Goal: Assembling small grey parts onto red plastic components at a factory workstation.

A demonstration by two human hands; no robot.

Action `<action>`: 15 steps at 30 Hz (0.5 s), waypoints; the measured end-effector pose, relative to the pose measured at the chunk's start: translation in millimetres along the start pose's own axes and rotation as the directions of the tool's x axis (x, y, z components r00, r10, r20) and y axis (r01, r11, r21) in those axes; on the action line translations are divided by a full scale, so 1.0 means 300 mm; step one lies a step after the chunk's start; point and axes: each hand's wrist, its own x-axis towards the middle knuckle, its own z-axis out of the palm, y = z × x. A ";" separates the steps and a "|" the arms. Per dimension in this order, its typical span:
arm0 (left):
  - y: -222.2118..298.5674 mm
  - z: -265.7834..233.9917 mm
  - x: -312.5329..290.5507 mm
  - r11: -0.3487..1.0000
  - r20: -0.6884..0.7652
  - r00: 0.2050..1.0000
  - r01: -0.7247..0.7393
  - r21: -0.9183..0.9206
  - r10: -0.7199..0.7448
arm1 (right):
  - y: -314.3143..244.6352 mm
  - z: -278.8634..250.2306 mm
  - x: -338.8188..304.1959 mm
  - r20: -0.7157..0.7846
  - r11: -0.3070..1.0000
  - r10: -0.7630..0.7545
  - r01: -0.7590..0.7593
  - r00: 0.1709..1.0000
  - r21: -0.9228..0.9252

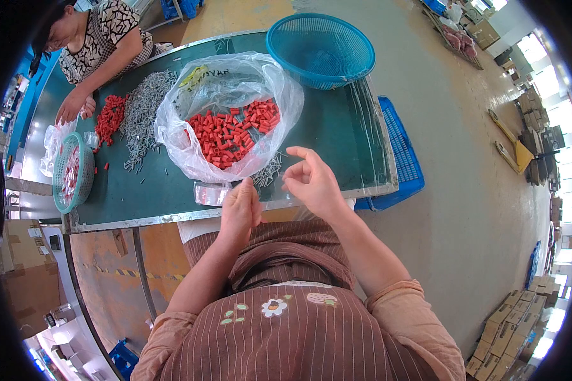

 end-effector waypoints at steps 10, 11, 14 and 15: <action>0.100 0.024 -0.015 0.740 0.218 0.953 -0.303 0.600 0.213 | -0.116 -0.015 -0.016 0.221 0.913 -0.103 0.181 0.970 -0.366; 0.101 0.027 -0.013 0.726 0.209 0.960 -0.277 0.629 0.185 | -0.115 -0.016 -0.014 0.218 0.917 -0.109 0.183 0.970 -0.355; 0.091 0.026 -0.007 0.780 0.166 0.976 -0.210 0.590 0.138 | -0.110 -0.016 -0.014 0.204 0.928 -0.099 0.164 0.974 -0.333; 0.090 0.027 -0.005 0.781 0.165 0.977 -0.207 0.590 0.134 | -0.107 -0.016 -0.014 0.193 0.935 -0.087 0.147 0.977 -0.322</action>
